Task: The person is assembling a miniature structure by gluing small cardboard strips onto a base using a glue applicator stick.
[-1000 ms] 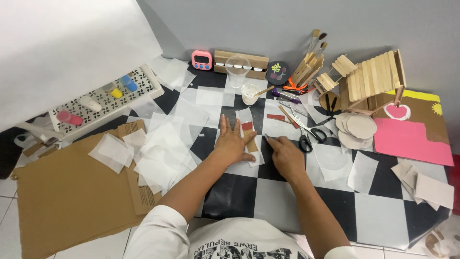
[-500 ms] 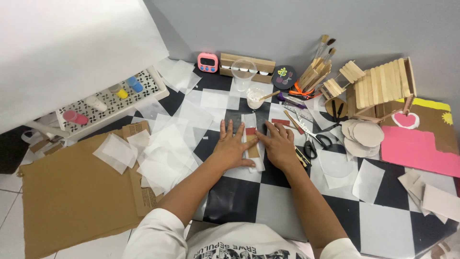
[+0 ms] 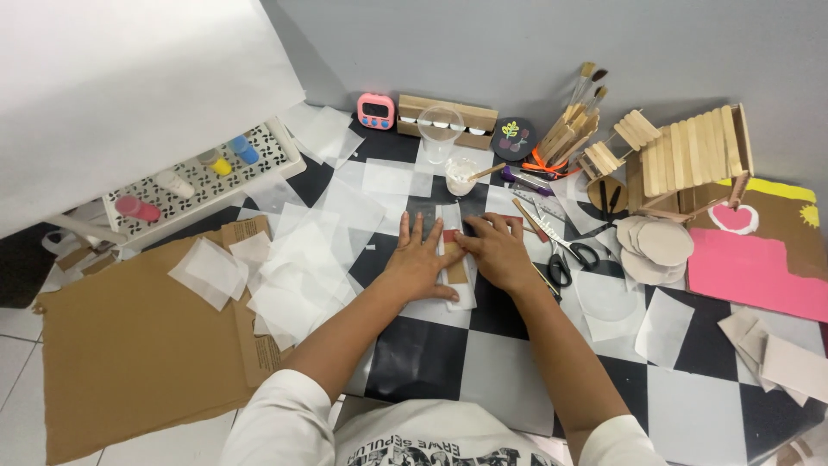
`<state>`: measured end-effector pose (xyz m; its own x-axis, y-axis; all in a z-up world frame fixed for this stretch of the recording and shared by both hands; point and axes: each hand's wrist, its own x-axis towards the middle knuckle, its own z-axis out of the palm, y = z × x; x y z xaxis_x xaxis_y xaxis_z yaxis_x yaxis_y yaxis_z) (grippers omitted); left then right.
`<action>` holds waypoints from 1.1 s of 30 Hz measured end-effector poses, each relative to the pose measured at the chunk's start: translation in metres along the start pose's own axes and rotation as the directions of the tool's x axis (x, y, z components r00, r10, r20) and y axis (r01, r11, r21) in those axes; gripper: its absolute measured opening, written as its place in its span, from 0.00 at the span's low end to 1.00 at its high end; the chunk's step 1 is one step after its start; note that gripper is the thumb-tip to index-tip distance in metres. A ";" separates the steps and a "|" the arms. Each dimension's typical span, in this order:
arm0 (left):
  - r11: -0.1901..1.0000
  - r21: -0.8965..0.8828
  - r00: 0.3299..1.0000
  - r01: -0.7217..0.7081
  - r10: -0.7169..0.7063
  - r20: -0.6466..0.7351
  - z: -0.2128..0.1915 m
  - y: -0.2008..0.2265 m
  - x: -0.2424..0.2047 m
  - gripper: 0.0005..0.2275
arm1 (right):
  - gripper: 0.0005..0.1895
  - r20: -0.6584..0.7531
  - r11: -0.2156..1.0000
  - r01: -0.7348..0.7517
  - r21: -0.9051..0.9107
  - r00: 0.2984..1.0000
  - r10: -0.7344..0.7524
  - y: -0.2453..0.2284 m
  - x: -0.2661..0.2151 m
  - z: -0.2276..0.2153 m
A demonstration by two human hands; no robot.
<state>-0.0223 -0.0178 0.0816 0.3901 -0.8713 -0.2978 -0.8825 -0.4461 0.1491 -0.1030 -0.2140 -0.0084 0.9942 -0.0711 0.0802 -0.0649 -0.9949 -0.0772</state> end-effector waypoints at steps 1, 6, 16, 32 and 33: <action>1.000 0.000 1.000 0.002 -0.002 -0.001 0.003 -0.002 0.001 0.38 | 0.15 -0.001 1.000 0.002 0.000 1.000 -0.002 0.000 0.003 -0.005; 0.987 -0.159 0.995 -0.025 0.008 -0.102 0.022 -0.010 0.006 0.47 | 0.15 0.119 0.999 -0.045 0.010 0.992 0.043 -0.001 0.013 -0.017; 0.926 -0.345 0.965 0.151 -0.214 -0.151 0.028 0.018 0.017 0.37 | 0.13 0.029 0.995 -0.101 0.010 0.995 0.100 -0.011 0.017 0.012; 0.875 -0.481 0.978 -0.055 -0.049 -0.202 0.038 -0.036 0.000 0.48 | 0.29 -0.075 0.997 -0.026 0.076 0.997 0.031 -0.030 0.006 0.005; 0.884 -0.466 0.966 -0.035 -0.090 -0.243 0.044 -0.038 0.001 0.48 | 0.28 -0.071 0.996 -0.052 0.070 0.996 0.057 -0.031 0.005 0.005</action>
<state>0.0000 0.0072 0.0344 0.5205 -0.8509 -0.0715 -0.6711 -0.4594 0.5819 -0.0952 -0.1833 -0.0103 0.9805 -0.1324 0.1456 -0.1103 -0.9825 -0.1503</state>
